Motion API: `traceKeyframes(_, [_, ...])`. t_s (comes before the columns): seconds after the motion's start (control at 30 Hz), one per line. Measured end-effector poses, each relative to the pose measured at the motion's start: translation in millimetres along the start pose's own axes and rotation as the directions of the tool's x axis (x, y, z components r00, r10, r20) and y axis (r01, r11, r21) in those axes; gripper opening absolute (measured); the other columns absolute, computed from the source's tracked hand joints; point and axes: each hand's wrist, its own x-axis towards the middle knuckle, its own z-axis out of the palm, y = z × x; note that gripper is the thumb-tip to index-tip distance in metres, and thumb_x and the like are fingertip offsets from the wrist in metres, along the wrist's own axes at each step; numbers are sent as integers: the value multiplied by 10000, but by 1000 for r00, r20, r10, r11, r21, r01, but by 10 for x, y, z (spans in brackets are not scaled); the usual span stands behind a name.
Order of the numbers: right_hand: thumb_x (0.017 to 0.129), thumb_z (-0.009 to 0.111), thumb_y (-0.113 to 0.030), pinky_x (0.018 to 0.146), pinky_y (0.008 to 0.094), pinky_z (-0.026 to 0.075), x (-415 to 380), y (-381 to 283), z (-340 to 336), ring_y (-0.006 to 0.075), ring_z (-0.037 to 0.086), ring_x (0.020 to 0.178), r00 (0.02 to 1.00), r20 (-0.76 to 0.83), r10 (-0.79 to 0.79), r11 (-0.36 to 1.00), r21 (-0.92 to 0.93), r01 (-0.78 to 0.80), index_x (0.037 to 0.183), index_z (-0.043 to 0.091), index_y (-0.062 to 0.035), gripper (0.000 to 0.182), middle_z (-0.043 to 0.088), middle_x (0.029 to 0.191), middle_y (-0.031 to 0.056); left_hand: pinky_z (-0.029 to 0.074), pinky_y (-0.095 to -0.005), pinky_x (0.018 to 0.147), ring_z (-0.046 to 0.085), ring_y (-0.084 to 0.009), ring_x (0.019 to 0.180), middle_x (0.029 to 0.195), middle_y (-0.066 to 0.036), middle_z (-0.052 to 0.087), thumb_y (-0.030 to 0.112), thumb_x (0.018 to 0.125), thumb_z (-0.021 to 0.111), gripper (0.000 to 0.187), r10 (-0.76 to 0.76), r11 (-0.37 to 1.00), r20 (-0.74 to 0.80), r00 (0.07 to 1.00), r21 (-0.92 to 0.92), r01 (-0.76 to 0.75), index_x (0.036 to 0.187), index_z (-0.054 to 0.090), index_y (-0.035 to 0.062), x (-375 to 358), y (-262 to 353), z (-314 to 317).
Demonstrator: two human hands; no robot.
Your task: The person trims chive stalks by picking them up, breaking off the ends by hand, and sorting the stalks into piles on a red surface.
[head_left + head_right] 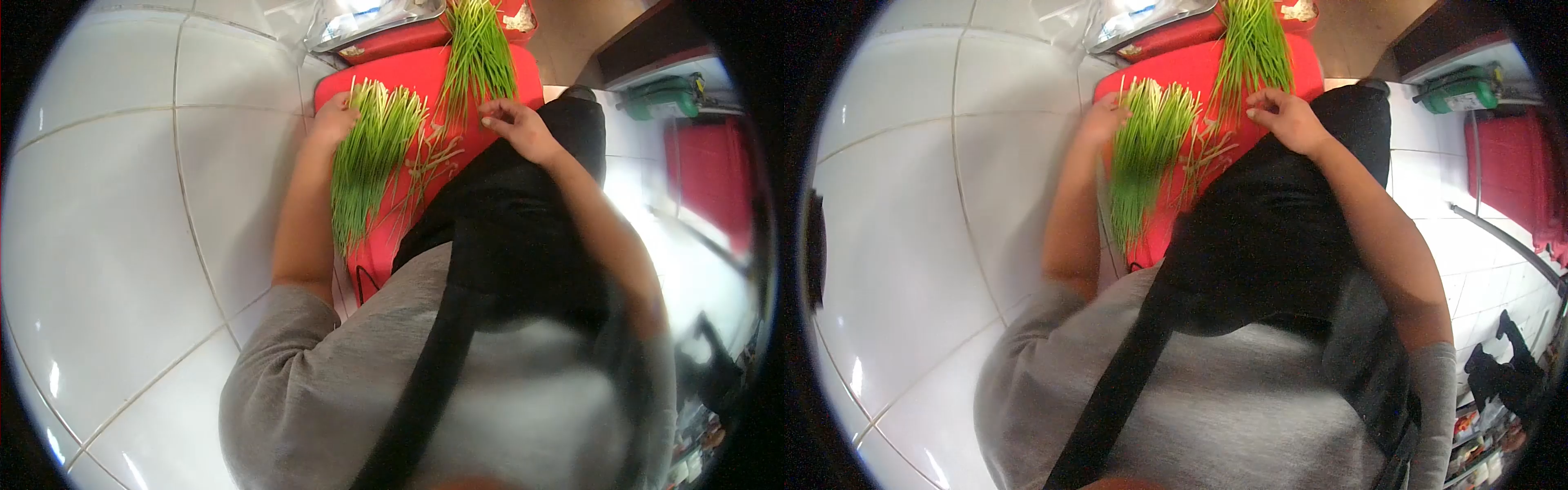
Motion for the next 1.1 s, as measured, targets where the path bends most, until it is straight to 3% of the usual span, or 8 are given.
traceKeyframes(0.07, [801,644,-219,692,253,435,6,2,-62,90,538,731,999,-41,35,998,58,-33,896,600,-11,233,602,779,35,460,-347,661,617,-255,791,863,-140,640,211,817,571,290,480,713,-310,821,682,-159,1072,550,74,17,-143,161])
traceKeyframes(0.27, [801,653,-263,564,253,413,-10,137,-202,64,489,599,973,-224,56,998,21,-52,768,607,-33,237,568,639,25,468,-303,727,623,-253,803,872,-82,644,140,824,560,283,82,997,55,995,-7,-82,1098,535,74,-422,848,185])
traceKeyframes(0.33, [808,614,-234,685,304,439,-218,-36,-293,155,564,705,960,-227,-166,959,-262,104,860,616,-55,186,607,755,55,452,-299,788,614,-255,864,944,-101,630,145,828,555,326,377,841,-7,926,-418,-345,1147,517,86,-566,1070,569])
traceKeyframes(0.47, [803,570,-253,954,441,328,-830,-72,-558,264,472,1119,910,-75,-408,574,-797,191,1046,592,-130,273,555,1141,64,365,-427,943,395,-338,1196,1315,-212,365,317,804,596,529,799,585,181,573,-453,-673,1285,423,183,-988,1866,1079])
traceKeyframes(0.6, [852,490,-416,1004,523,240,-1518,619,-929,307,260,1291,793,-569,216,566,-589,-577,1266,456,-207,465,325,1384,72,267,-577,967,225,-468,1256,1411,-228,163,522,702,632,734,808,555,359,468,-197,-808,1332,349,274,-984,2286,1351])
traceKeyframes(0.67, [857,461,-467,1003,535,240,-2010,794,-1124,301,228,1307,568,-502,652,98,-687,-720,1284,433,-219,494,268,1416,67,257,-563,984,196,-467,1270,1423,-230,126,557,660,652,820,780,559,436,449,-165,-813,1351,308,282,-826,2474,1464])
traceKeyframes(0.93, [803,577,-329,1004,533,254,-2676,1368,-979,317,196,1313,648,-572,504,412,-500,-762,1256,458,-259,474,270,1413,60,239,-462,1037,221,-420,1281,1411,-236,179,597,697,572,790,577,627,634,515,60,-777,1351,325,230,-288,3207,2154])
traceKeyframes(1.1, [838,500,-416,996,610,204,-2480,1040,-989,332,162,1317,513,-522,681,242,-501,-831,1331,346,-257,540,229,1431,47,91,-546,1043,243,-333,1286,1371,-150,332,479,860,361,558,519,149,757,397,377,-914,1250,480,100,-514,3603,2511])
